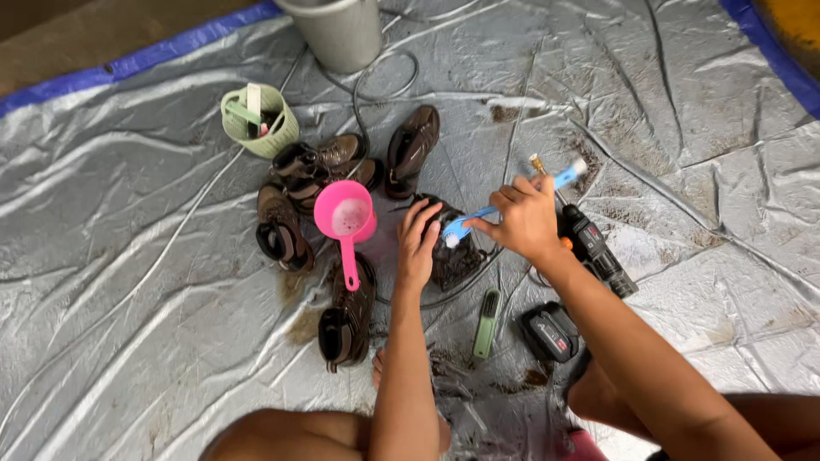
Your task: The person scrubs a brown shoe with a blue toothbrush and then uses a power drill with a brush attachment to clean the shoe. The person holds the shoe with one hand while scrubbing and drilling.
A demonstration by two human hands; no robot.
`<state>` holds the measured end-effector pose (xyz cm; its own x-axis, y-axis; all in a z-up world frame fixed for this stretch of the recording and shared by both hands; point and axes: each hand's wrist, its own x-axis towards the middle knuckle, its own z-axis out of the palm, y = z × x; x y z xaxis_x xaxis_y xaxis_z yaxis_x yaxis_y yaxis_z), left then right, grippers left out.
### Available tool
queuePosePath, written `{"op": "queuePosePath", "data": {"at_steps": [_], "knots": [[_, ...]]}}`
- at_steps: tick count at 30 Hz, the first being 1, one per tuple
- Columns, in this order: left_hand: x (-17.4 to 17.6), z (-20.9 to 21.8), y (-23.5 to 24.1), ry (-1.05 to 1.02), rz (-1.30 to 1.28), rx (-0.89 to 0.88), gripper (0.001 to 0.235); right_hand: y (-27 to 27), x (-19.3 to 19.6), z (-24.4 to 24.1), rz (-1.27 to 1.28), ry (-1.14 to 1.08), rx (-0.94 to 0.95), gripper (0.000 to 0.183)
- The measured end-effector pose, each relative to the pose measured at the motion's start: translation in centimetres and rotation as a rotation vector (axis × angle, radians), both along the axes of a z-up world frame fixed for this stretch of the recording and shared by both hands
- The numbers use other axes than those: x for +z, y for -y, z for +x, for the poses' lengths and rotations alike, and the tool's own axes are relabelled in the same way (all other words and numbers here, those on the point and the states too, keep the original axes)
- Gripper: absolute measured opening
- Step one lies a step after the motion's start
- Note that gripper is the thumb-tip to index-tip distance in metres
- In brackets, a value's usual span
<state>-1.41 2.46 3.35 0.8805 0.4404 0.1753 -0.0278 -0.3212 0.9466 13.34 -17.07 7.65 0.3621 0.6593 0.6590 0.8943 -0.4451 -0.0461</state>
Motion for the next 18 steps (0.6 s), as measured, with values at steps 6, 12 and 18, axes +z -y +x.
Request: {"op": "queuePosePath", "data": {"at_steps": [6, 12, 18], "knots": [[-1.0, -0.1, -0.4, 0.006, -0.002, 0.008, 0.04, -1.5, -5.8, -1.1, -0.094, 0.074, 0.103, 0.047], [-0.7, 0.4, -0.1, 0.034, 0.074, 0.011, 0.037, -1.9, -1.1, 0.0, -0.196, 0.15, 0.114, 0.045], [-0.8, 0.6, 0.3, 0.054, 0.113, 0.01, 0.036, -1.8, -3.3, 0.8, -0.203, 0.167, 0.171, 0.05]]}}
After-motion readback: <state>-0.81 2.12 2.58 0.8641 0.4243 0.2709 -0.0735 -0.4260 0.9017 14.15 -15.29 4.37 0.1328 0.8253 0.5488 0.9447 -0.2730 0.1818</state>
